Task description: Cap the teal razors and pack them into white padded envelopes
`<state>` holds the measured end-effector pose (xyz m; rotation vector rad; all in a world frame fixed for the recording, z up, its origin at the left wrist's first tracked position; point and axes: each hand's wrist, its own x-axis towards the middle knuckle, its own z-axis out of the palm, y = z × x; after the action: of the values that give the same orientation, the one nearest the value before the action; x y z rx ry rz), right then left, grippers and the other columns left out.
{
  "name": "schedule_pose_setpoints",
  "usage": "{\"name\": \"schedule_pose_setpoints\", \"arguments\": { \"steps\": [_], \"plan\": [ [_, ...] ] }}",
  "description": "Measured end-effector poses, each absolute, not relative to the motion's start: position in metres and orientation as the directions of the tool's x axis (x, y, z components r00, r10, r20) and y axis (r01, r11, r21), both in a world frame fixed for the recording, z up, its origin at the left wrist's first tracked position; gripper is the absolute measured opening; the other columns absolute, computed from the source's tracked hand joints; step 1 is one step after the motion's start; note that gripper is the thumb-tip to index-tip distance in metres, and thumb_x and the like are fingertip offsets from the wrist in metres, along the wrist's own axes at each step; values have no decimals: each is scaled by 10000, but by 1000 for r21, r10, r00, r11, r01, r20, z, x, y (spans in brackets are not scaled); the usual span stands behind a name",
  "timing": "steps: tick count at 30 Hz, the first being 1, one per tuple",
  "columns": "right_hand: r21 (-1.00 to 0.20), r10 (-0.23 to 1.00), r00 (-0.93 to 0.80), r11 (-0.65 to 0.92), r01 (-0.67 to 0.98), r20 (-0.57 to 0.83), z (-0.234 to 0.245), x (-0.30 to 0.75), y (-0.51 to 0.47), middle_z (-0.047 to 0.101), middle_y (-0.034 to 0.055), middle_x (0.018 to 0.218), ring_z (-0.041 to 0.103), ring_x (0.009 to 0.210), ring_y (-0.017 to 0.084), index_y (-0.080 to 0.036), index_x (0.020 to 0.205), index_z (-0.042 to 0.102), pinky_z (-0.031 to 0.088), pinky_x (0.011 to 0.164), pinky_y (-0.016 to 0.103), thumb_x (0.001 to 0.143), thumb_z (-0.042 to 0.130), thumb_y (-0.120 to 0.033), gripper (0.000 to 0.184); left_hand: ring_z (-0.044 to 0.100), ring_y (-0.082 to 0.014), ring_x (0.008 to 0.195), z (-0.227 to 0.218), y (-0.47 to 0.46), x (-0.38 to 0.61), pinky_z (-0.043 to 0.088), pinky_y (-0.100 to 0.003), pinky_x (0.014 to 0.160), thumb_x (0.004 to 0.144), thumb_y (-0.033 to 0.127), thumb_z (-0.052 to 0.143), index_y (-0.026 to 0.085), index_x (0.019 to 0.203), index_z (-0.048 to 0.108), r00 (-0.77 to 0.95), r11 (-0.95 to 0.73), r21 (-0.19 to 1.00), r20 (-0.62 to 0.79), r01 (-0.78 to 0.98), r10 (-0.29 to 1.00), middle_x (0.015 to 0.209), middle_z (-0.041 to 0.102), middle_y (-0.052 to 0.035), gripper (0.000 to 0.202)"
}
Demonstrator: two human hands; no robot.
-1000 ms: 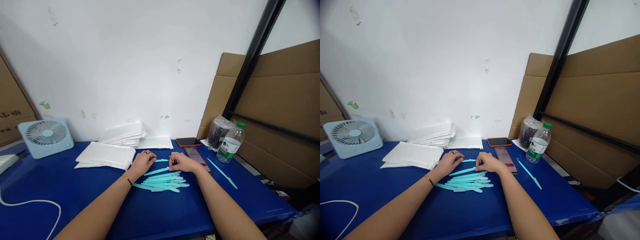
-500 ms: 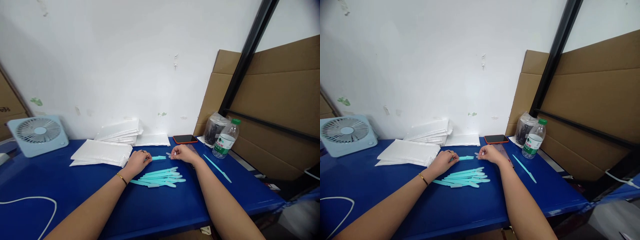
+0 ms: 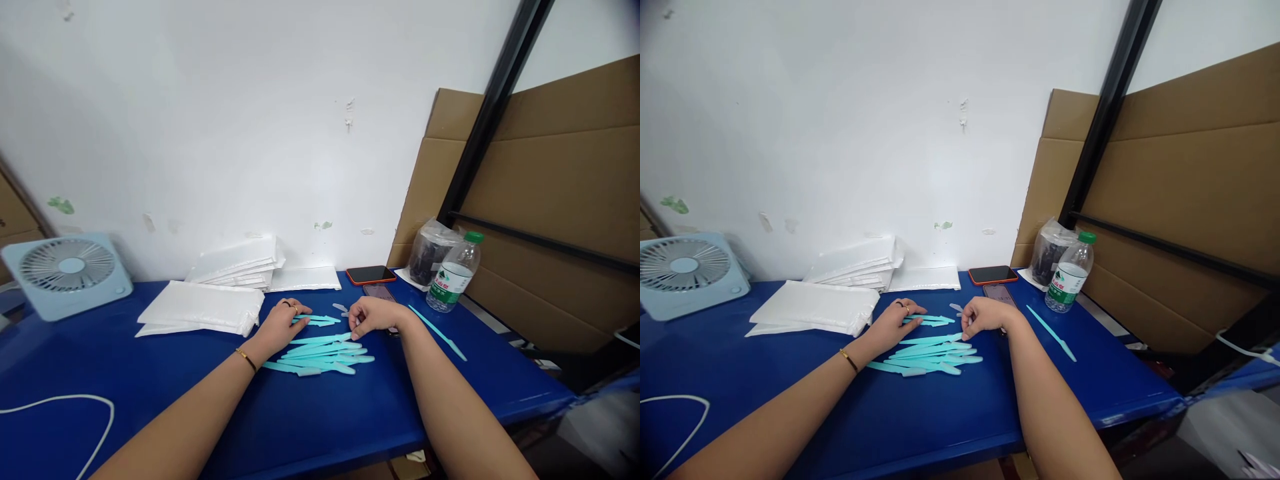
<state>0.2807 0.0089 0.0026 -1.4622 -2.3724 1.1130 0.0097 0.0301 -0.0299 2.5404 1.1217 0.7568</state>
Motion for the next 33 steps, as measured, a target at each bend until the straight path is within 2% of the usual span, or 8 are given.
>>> {"name": "schedule_pose_setpoints", "arguments": {
  "steps": [3,8,13,16,19,24,29,33],
  "plan": [
    [-681,864,-484,273,680,-137,2,279,11,579,-19,611,465,564,97,-144,735,670,318,516,204,585,708,-446,340,517,-179,967,-21,25,9,396,-303,864,891,426,347,243,1025,624,544,-665,458,383,590,747,1014,617,-25,358],
    [-702,925,-378,290,650,32,-1,273,15,578,-10,644,475,584,103,-142,761,639,330,518,205,610,687,-450,346,574,-150,812,-15,22,6,412,-247,725,856,428,423,238,885,642,631,-675,435,266,596,729,894,657,11,292],
    [-620,958,-285,240,747,26,-3,281,18,602,2,637,483,572,108,-146,731,655,323,507,211,611,686,-427,307,566,-172,823,-19,30,3,408,-276,749,857,394,421,217,824,655,569,-633,363,277,684,774,858,653,-14,295],
    [-581,972,-235,205,788,25,1,286,16,621,9,650,499,586,116,-154,723,675,327,509,214,599,698,-416,291,529,-201,928,-20,31,-1,403,-313,816,827,426,466,237,961,647,553,-634,350,312,690,773,965,623,-35,294],
    [-577,956,-294,246,779,11,5,284,11,626,6,667,506,600,121,-165,745,686,331,511,213,611,687,-423,291,460,-229,1053,-23,29,-2,392,-345,866,791,454,515,296,1115,579,579,-656,346,308,671,755,1110,559,-30,366],
    [-550,854,-512,386,741,-91,3,269,5,617,-9,652,507,591,123,-184,736,707,333,512,217,578,710,-442,302,486,-197,977,-32,30,4,397,-316,867,838,374,475,264,1019,634,610,-670,383,283,636,740,1025,588,-34,265],
    [-529,833,-540,406,745,-120,-1,262,6,597,-15,616,497,553,108,-171,713,688,322,488,212,631,680,-392,235,500,-181,952,-36,33,9,397,-310,872,845,320,481,256,1065,622,617,-688,399,309,606,723,1014,592,-34,269],
    [-538,871,-490,399,743,-32,-1,263,7,608,-2,686,515,610,121,-175,722,668,345,521,215,648,671,-374,212,490,-190,976,-26,26,9,390,-332,886,873,387,409,235,1100,591,538,-668,415,396,618,744,1025,580,-48,328]
  ]
}}
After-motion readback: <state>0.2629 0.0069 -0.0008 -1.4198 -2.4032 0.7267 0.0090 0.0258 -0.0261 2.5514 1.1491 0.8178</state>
